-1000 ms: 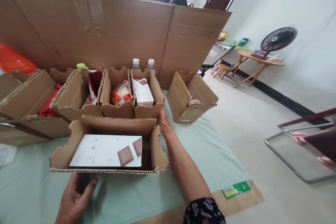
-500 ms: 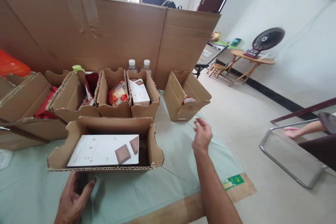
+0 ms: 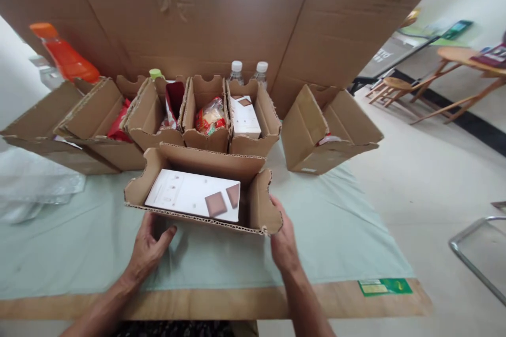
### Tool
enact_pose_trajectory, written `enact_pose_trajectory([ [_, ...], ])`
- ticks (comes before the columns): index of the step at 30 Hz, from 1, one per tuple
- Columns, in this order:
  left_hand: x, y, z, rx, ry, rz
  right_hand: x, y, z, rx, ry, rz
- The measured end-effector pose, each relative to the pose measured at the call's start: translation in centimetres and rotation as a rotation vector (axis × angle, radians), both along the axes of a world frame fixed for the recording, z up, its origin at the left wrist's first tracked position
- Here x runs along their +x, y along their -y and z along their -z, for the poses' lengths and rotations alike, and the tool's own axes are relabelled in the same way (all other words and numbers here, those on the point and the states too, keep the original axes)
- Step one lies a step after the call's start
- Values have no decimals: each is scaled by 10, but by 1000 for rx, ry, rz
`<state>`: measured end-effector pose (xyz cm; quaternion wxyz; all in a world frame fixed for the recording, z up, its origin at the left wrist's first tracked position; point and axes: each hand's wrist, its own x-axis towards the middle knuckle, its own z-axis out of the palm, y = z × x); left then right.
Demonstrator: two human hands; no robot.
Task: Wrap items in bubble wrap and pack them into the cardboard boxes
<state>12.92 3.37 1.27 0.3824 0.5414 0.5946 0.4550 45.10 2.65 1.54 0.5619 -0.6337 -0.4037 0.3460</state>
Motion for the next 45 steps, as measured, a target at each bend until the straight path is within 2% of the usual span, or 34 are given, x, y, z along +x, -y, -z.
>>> enact_pose_trajectory([
  [4,-6,3,-15,-23,7,46,-53,14,19,42,-38,9],
  [7,-16,9,-22,-6,43,-2,-69,5,14,71,-78,-35],
  [12,-27,1,-21,86,100,-67,-82,-27,-10,96,-77,-125],
  [15,-28,-7,-13,35,41,-63,-85,-38,-11,77,-95,-148],
  [19,-33,-2,-2,10,-23,-27,-83,-22,5,-9,-111,-56],
  [23,-62,7,-6,35,-77,-23,-81,3,13,-107,-49,37],
  [25,-88,8,-14,36,-93,-122,-83,10,10,-124,17,16],
  [28,-135,5,-29,29,-27,-407,-89,13,4,-123,86,-2],
  [30,-164,-4,-38,36,30,-539,-90,11,4,-124,109,-2],
  [33,-194,-27,-48,69,84,-611,-89,8,7,-133,142,-13],
  [40,-228,-106,-68,121,144,-810,-85,6,13,-141,121,-34],
  [45,-248,-131,-80,86,157,-900,-86,6,14,-150,95,-15],
])
